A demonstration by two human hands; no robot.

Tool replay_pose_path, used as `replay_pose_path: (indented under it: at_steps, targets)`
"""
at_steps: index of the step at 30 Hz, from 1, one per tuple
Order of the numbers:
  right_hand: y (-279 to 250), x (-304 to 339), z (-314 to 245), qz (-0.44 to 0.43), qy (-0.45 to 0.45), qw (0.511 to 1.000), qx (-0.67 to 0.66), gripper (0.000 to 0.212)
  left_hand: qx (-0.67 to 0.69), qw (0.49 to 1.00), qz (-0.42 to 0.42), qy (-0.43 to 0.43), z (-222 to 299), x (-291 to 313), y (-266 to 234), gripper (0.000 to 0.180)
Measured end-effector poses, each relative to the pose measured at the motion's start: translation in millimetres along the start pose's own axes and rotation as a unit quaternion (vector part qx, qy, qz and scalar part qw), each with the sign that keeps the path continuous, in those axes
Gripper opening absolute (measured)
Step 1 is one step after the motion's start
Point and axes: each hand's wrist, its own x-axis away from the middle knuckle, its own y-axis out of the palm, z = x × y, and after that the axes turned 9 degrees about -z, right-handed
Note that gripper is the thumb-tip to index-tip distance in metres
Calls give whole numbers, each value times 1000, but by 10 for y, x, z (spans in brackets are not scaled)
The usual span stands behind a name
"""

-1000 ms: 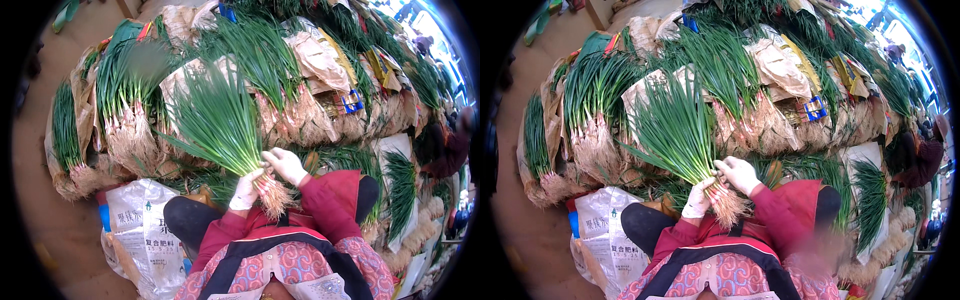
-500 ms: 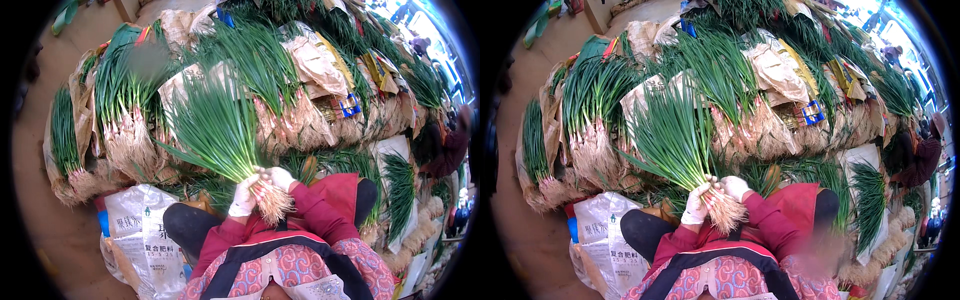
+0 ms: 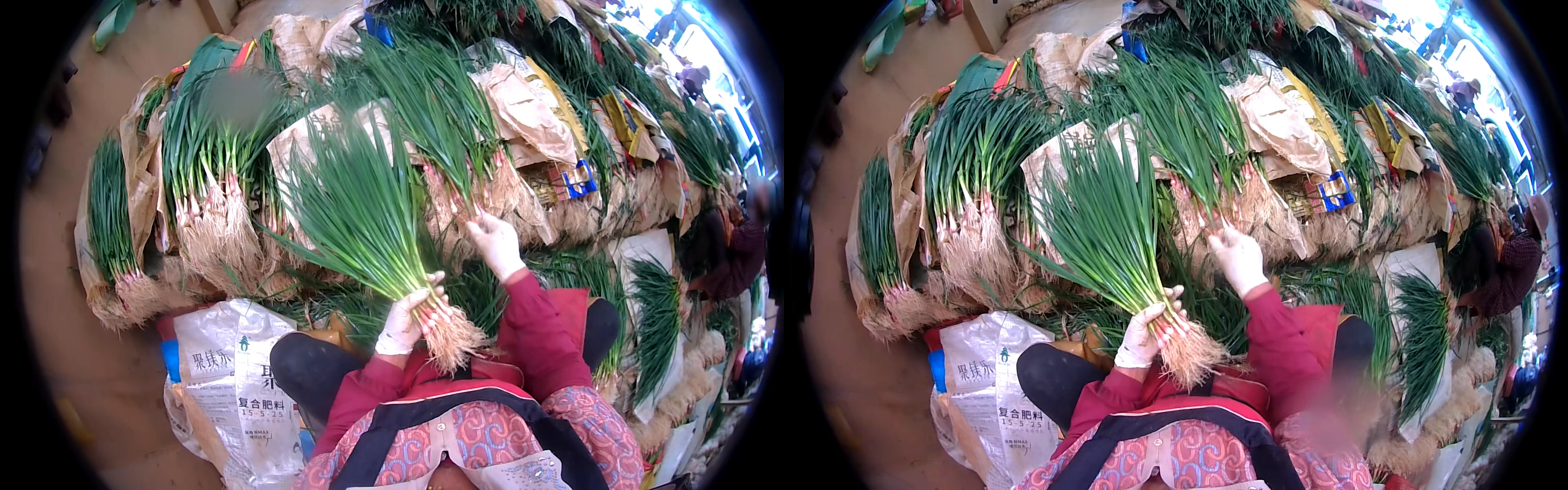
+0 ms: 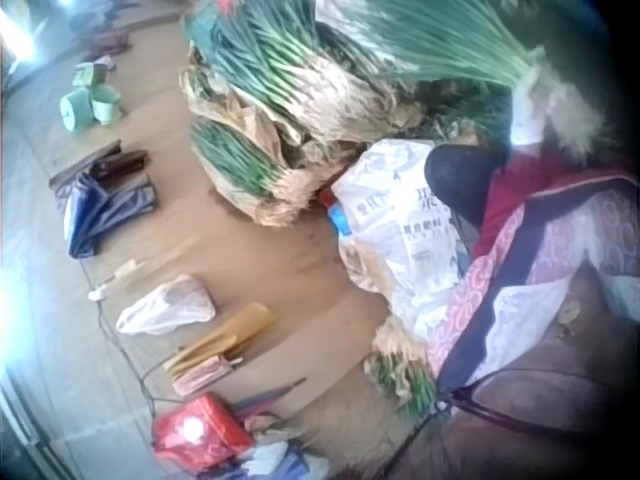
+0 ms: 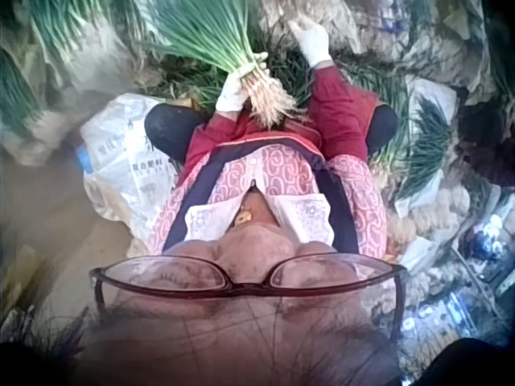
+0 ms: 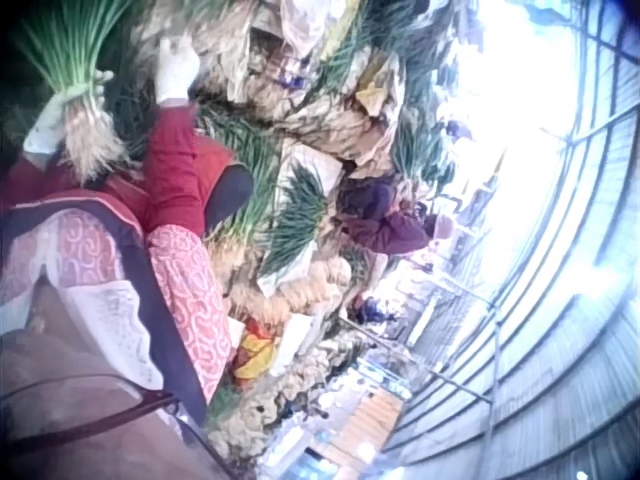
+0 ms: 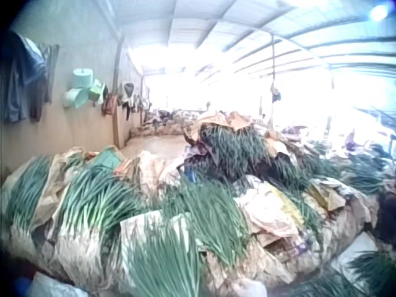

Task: The person sorts bunches of green onions or leeks by hand, picking up individual bunches from a large pile, cleaning or adjusting the stalks, and placing them back down in organized rows.

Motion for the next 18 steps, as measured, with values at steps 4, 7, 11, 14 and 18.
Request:
replay_pose_path:
  at_steps: [4,7,11,14,18]
  targets:
    - [184,716,10,-147,-47,981,-116,22,1,1000,-7,5,-11,-31,122,40]
    - [103,956,-155,-210,-123,970,-4,29,-22,999,-40,-25,12,-19,36,35]
    - [491,397,190,-137,-102,971,-166,34,4,1000,-16,-10,-69,-35,58,33]
    - [484,383,-99,-345,61,782,-515,21,3,1000,6,8,-55,9,10,34]
    - [530,549,-140,-323,108,681,-648,13,3,999,-39,8,-34,31,-11,31]
